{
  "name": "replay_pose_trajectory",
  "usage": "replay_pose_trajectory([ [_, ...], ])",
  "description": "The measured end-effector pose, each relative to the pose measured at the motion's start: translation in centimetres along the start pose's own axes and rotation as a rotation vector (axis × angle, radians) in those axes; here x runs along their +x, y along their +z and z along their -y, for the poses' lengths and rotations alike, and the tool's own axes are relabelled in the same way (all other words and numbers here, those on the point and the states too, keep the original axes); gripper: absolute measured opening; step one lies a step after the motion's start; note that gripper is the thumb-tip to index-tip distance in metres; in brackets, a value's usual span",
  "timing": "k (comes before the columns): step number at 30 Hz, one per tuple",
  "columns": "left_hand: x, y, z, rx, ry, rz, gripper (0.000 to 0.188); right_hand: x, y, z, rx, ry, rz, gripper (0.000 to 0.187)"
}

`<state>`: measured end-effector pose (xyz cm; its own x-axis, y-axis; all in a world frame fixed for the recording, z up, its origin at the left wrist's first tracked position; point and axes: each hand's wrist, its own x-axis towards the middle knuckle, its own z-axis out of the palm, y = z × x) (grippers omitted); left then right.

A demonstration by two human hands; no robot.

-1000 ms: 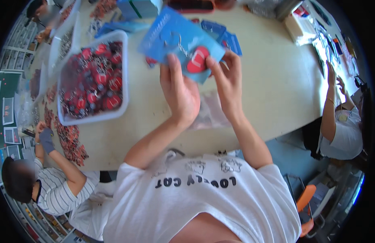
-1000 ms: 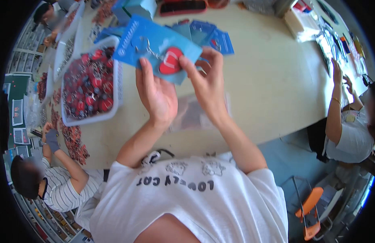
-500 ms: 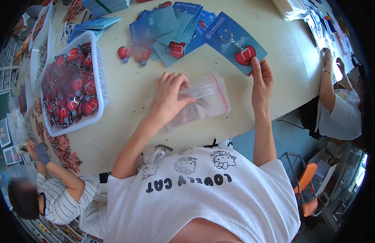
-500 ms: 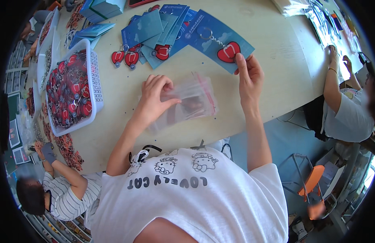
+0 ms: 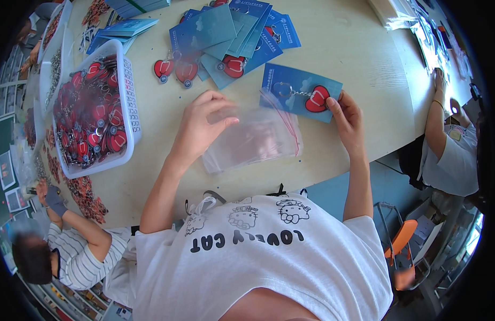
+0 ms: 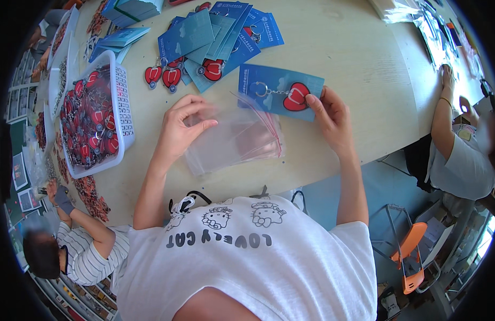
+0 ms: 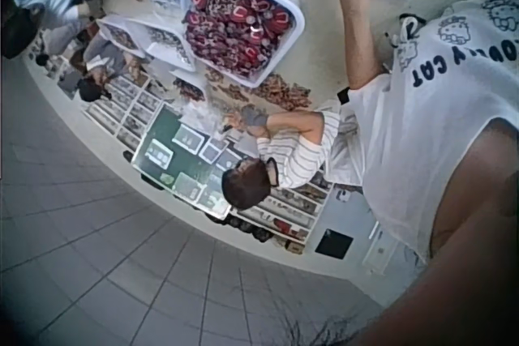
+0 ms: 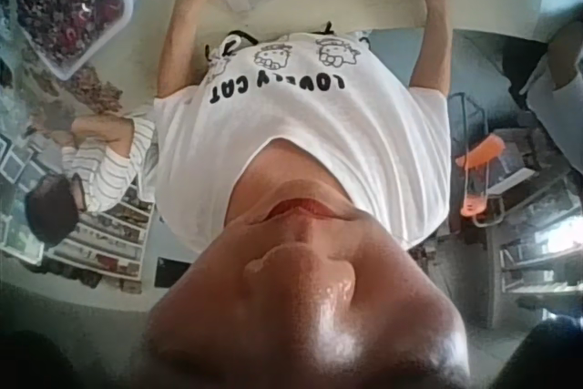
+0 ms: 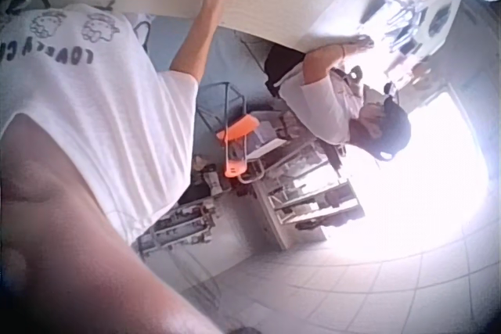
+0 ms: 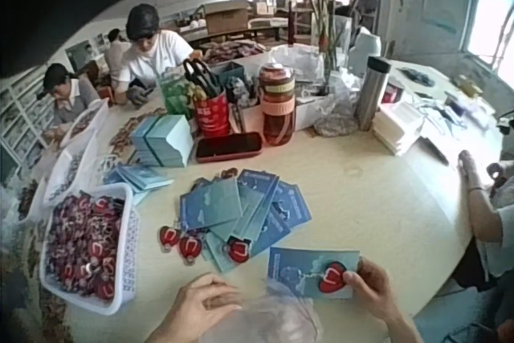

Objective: The person repeatedly picks up heart-shaped keychains attached to blue cards and places them into small clear plastic bags. The person handles the items one by one, opening the bags and inserting the keychains before setting the packaged items aside on the table.

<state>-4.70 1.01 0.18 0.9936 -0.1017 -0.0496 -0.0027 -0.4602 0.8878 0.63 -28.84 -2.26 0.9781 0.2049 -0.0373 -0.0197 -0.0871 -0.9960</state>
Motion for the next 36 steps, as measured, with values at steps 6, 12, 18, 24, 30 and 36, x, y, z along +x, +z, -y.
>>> replay_pose_trajectory([
  [6,0.4,0.1,0.2,-0.058,-0.050,0.027,0.011,-0.4,0.2,0.2,-0.141,0.045,0.041,0.020],
  [12,1.3,-1.5,0.1,-0.310,-0.193,0.206,0.010,0.4,-1.5,1.0,-0.094,-0.033,-0.110,0.023],
  [18,1.4,-1.7,0.9,-0.446,-0.293,0.224,0.013,3.1,-2.0,2.8,-0.098,-0.051,0.153,0.027],
  [24,1.4,-1.5,1.8,-0.434,-0.290,0.196,0.019,5.0,-2.6,3.7,-0.234,0.015,0.398,0.028],
  [30,1.3,-2.1,1.3,-0.427,-0.325,0.210,0.013,6.0,-1.9,5.3,-0.179,-0.098,0.122,0.030],
  [36,1.0,-2.3,1.1,-0.520,-0.292,0.189,0.015,5.7,-1.7,6.0,-0.299,-0.027,0.347,0.028],
])
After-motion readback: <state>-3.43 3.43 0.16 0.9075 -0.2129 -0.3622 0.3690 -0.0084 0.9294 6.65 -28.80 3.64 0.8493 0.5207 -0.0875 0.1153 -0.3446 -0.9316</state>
